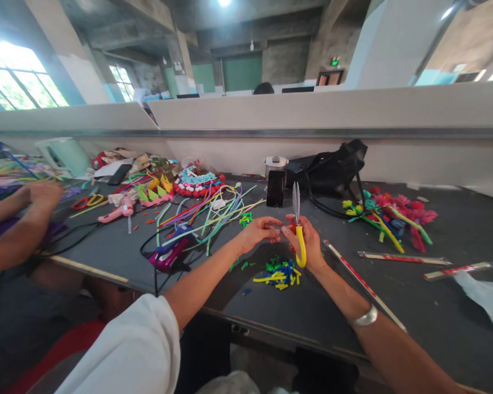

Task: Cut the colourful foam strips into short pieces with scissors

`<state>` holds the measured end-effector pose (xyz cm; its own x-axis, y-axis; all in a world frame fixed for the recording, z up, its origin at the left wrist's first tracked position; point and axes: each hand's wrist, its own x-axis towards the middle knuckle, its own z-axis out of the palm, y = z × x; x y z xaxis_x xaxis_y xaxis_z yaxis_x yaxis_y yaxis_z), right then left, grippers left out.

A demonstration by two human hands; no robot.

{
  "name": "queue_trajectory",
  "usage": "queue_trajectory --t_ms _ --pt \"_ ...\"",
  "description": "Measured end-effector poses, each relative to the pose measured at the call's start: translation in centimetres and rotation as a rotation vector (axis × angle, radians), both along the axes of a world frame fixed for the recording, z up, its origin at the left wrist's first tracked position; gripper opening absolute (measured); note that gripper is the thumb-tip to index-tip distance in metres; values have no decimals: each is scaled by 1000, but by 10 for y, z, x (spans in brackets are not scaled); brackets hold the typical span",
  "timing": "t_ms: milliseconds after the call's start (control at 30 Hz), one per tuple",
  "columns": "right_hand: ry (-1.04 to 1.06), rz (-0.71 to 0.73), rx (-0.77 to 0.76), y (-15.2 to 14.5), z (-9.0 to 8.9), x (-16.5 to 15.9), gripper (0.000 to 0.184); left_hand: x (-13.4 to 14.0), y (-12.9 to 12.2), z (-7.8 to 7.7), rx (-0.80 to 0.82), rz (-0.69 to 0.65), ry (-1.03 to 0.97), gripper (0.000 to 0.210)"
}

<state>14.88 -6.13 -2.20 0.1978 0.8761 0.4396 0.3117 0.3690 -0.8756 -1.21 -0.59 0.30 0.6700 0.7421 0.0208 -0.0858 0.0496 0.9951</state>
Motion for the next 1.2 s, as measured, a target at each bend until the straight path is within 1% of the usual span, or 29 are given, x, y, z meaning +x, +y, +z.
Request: queue_trajectory --t_ms 67,167,267,400,467,633,733,833,933,1067,1133,1200 --pt "10 14 -12 2 -3 1 37 2 0 -4 6 -25 3 44" --pt "38 31 -35 4 -6 -1 36 2 0 -8 9 6 2 41" --pt "126 8 -52 4 -6 -6 35 -4 3 -8 11 36 -14 39" --pt "332 -15 -70 6 -2 -7 35 -13 10 -3 31 151 -20 33" --pt "381 -24 -79 7 -1 -5 36 -13 12 -3 42 190 -33 30" --pt "391 -33 -88 10 -3 -4 39 -5 7 -8 66 162 -53 30" --pt "368 -25 -75 8 -4 -6 36 -2 2 -11 79 129 -34 31" --pt "315 -22 -75 6 -4 -8 35 -1 -2 -14 111 133 12 34" --pt "280 -18 -78 5 -5 -9 36 0 -5 -16 181 173 64 30" --pt "321 14 -91 6 -7 -10 40 2 -6 -15 239 226 143 19" --pt "340 10 -89 7 -7 -10 40 1 -4 -14 269 275 177 14" --pt "369 10 -91 8 -7 -9 41 -3 2 -16 314 352 189 13"
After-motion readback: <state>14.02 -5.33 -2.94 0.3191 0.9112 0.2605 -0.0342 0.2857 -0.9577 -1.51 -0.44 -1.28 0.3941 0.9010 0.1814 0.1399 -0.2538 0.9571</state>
